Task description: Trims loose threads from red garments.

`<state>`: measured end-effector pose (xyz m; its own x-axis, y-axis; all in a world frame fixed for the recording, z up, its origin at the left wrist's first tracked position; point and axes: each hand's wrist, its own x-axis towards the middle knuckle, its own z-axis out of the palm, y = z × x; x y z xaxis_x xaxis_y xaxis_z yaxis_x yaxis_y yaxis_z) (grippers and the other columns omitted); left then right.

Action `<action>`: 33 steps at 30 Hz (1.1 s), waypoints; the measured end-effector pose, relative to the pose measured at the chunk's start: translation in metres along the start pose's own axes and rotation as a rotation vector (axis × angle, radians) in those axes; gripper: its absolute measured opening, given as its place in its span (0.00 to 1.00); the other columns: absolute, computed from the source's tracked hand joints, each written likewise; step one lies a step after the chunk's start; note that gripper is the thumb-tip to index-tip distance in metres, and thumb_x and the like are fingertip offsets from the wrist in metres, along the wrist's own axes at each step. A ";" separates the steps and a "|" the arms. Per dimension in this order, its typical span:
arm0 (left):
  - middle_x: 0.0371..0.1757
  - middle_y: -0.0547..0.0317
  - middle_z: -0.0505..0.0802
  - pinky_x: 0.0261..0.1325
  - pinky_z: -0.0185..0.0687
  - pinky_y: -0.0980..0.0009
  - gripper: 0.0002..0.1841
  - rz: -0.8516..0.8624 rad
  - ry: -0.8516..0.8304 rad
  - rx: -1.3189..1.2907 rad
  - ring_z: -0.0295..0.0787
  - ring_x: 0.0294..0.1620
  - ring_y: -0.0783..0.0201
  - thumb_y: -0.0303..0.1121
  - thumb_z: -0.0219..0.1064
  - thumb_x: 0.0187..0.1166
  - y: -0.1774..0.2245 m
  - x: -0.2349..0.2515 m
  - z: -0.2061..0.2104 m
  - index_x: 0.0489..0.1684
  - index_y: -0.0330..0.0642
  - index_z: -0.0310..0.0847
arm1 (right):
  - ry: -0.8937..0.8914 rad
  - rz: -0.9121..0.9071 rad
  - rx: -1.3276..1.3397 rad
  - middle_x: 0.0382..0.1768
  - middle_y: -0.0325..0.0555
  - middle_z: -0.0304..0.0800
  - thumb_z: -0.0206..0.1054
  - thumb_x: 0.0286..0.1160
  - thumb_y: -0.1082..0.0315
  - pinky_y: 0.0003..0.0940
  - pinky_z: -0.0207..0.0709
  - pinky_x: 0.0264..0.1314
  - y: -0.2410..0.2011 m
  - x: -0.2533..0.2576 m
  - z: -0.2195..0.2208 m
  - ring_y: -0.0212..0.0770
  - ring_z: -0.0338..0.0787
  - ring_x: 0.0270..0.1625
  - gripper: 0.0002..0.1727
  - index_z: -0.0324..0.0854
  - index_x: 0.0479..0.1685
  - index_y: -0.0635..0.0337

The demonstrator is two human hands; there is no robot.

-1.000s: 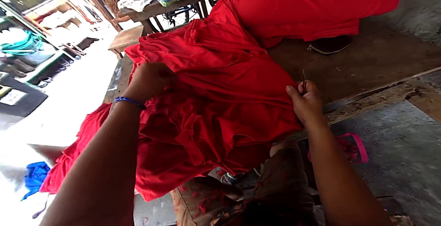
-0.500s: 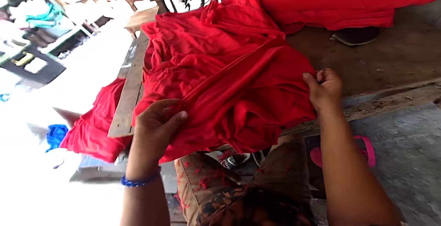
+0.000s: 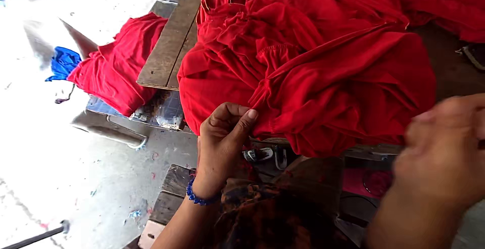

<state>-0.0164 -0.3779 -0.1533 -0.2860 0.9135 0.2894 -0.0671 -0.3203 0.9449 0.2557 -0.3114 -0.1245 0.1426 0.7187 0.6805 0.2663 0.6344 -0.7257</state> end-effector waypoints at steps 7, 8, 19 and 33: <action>0.44 0.65 0.83 0.31 0.81 0.86 0.01 0.208 0.009 0.158 0.80 0.31 0.79 0.24 0.68 0.80 -0.009 -0.010 0.010 0.41 0.40 0.85 | -0.358 -0.204 0.047 0.54 0.44 0.82 0.79 0.70 0.70 0.10 0.73 0.38 -0.010 -0.049 0.075 0.20 0.78 0.39 0.18 0.84 0.56 0.66; 0.45 0.63 0.81 0.31 0.82 0.87 0.02 0.258 0.033 0.249 0.80 0.31 0.80 0.25 0.68 0.81 -0.010 -0.010 0.010 0.40 0.37 0.85 | -0.371 -0.209 0.029 0.47 0.45 0.83 0.77 0.69 0.74 0.11 0.75 0.40 -0.004 -0.051 0.078 0.22 0.80 0.39 0.12 0.86 0.48 0.68; 0.48 0.54 0.81 0.46 0.77 0.86 0.10 0.631 0.124 0.626 0.79 0.42 0.77 0.31 0.61 0.87 -0.009 0.004 0.007 0.43 0.32 0.82 | -0.429 0.062 0.143 0.36 0.33 0.82 0.65 0.80 0.74 0.09 0.74 0.34 0.007 -0.062 0.073 0.16 0.78 0.32 0.05 0.80 0.49 0.62; 0.40 0.60 0.91 0.37 0.93 0.74 0.04 0.279 -0.065 0.241 0.92 0.33 0.71 0.25 0.60 0.87 -0.016 0.006 0.019 0.48 0.35 0.79 | -0.472 -0.004 -0.022 0.35 0.31 0.83 0.67 0.85 0.61 0.09 0.77 0.42 -0.018 -0.042 0.051 0.14 0.80 0.37 0.14 0.81 0.54 0.64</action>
<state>0.0007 -0.3626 -0.1639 -0.1998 0.8157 0.5428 0.2340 -0.4982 0.8349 0.1960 -0.3386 -0.1452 -0.3062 0.7704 0.5593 0.2866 0.6348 -0.7175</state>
